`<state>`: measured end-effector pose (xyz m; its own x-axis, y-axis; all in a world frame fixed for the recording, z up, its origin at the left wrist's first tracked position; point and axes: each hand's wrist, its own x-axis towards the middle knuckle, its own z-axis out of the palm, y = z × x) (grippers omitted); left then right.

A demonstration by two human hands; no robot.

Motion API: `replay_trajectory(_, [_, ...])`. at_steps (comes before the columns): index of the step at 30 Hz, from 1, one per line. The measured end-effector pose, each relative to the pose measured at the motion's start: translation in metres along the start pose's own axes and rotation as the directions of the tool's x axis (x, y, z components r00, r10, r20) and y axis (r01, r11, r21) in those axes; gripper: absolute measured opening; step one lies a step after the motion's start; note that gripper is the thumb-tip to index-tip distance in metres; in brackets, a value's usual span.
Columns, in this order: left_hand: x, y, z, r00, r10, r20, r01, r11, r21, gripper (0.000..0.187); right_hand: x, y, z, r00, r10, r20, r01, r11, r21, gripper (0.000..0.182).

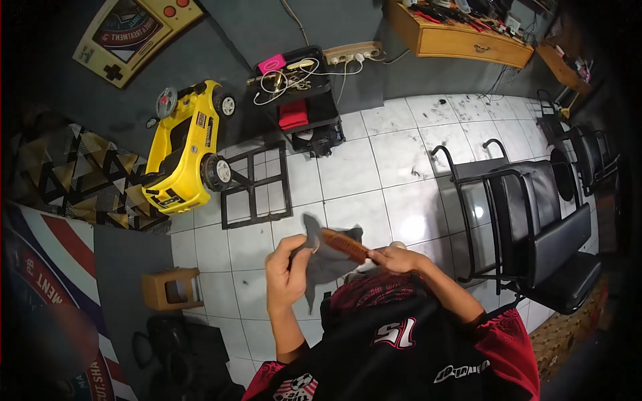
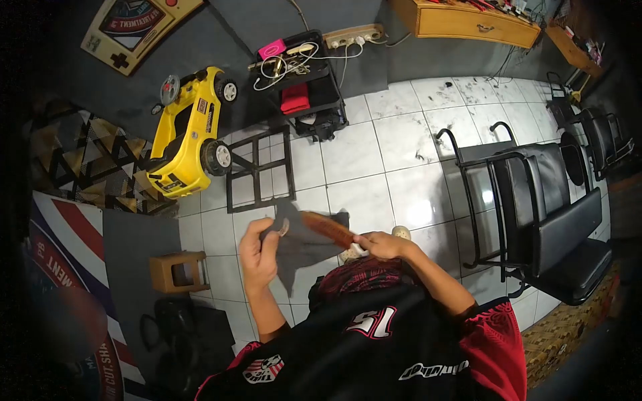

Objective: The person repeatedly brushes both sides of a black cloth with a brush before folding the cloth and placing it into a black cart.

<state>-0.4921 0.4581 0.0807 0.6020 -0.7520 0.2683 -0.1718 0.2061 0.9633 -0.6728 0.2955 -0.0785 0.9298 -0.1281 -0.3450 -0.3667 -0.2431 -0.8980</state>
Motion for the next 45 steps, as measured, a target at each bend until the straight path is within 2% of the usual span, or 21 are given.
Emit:
replay_trajectory(2, [-0.001,-0.01,0.001,0.995,-0.056,-0.077,0.066,0.989,0.131,0.011,0.006,0.034,0.01,0.962,0.145,-0.231,-0.226,0.897,-0.38,0.056])
replay_trajectory(4, [-0.005,-0.008,0.007,0.991,-0.084,-0.107,0.095,0.991,0.098,0.012,-0.001,0.01,0.0,0.889,0.347,-0.3,-0.418,0.882,-0.217,0.049])
replay_trajectory(6, [0.004,0.001,0.022,0.927,-0.228,-0.299,0.193,0.971,-0.143,0.014,-0.008,-0.009,0.0,0.875,0.279,-0.396,-0.352,0.928,-0.124,0.048])
replay_trajectory(8, [0.001,-0.006,0.016,0.939,-0.274,-0.209,0.247,0.958,-0.147,0.015,-0.016,-0.059,-0.003,0.861,0.222,-0.458,-0.143,0.969,0.201,0.042])
replay_trajectory(10, [0.006,-0.01,0.017,0.888,-0.383,-0.254,0.319,0.912,-0.259,0.017,-0.026,-0.102,-0.003,0.896,0.09,-0.435,0.063,0.944,0.324,0.033])
replay_trajectory(13, [0.014,-0.006,0.02,0.904,-0.37,-0.214,0.286,0.896,-0.34,0.02,-0.025,-0.119,0.011,0.882,-0.166,-0.441,0.232,0.968,0.099,0.024])
replay_trajectory(15, [0.018,0.008,0.022,0.921,-0.361,-0.144,0.284,0.878,-0.384,0.025,-0.019,-0.104,0.022,0.868,-0.238,-0.437,0.253,0.967,-0.025,0.025])
replay_trajectory(17, [0.027,0.013,0.017,0.924,-0.34,-0.173,0.244,0.876,-0.417,0.025,0.002,-0.044,0.042,0.915,0.074,-0.396,-0.173,0.959,-0.222,0.03])
replay_trajectory(20, [0.032,0.009,0.007,0.94,-0.285,-0.19,0.178,0.881,-0.438,0.027,0.007,0.004,0.05,0.899,0.082,-0.431,-0.208,0.944,-0.255,0.037])
replay_trajectory(22, [0.031,0.015,0.007,0.92,-0.322,-0.224,0.186,0.861,-0.474,0.025,0.005,-0.005,0.045,0.876,0.051,-0.479,-0.181,0.956,-0.23,0.042])
replay_trajectory(24, [0.03,0.008,0.004,0.937,-0.294,-0.188,0.172,0.858,-0.484,0.025,0.002,-0.045,0.03,0.843,0.145,-0.517,-0.144,0.989,0.042,0.04])
replay_trajectory(26, [0.025,0.001,0.003,0.964,-0.236,-0.123,0.178,0.916,-0.36,0.028,-0.002,-0.093,0.019,0.83,0.116,-0.545,-0.066,0.992,0.111,0.036])
replay_trajectory(28, [0.025,0.006,0.005,0.964,-0.25,-0.086,0.19,0.882,-0.432,0.035,-0.002,-0.124,0.011,0.834,-0.053,-0.549,0.198,0.958,0.207,0.03])
replay_trajectory(30, [0.025,0.016,0.008,0.925,-0.35,-0.15,0.254,0.86,-0.444,0.039,0.001,-0.139,0.013,0.843,-0.108,-0.527,0.218,0.965,0.15,0.028])
replay_trajectory(32, [0.026,0.018,0.011,0.945,-0.304,-0.122,0.22,0.865,-0.451,0.048,0.006,-0.134,0.018,0.852,-0.163,-0.498,0.24,0.966,0.094,0.026])
replay_trajectory(34, [0.029,0.024,0.022,0.928,-0.206,-0.311,0.011,0.848,-0.529,0.057,0.021,-0.096,0.036,0.922,-0.132,-0.365,0.118,0.991,-0.06,0.025])
replay_trajectory(35, [0.03,0.024,0.018,0.953,-0.136,-0.27,-0.048,0.813,-0.58,0.064,0.023,-0.078,0.04,0.94,-0.079,-0.332,0.025,0.986,-0.162,0.032])
replay_trajectory(39, [0.038,0.031,0.016,0.898,-0.007,-0.439,-0.238,0.832,-0.501,0.062,0.029,0.011,0.055,0.932,0.028,-0.362,-0.134,0.953,-0.271,0.04])
replay_trajectory(42, [0.036,0.024,0.0,0.964,0.081,-0.254,-0.175,0.913,-0.369,0.055,0.023,0.0,0.048,0.877,0.15,-0.457,-0.225,0.967,-0.115,0.048])
replay_trajectory(44, [0.032,0.016,0.001,0.981,0.081,-0.174,-0.132,0.942,-0.308,0.05,0.011,-0.063,0.019,0.876,0.301,-0.376,-0.164,0.92,0.356,0.05])
replay_trajectory(45, [0.031,0.014,0.005,0.985,0.054,-0.166,-0.102,0.95,-0.297,0.048,0.003,-0.086,0.011,0.878,0.304,-0.371,-0.166,0.918,0.36,0.05])
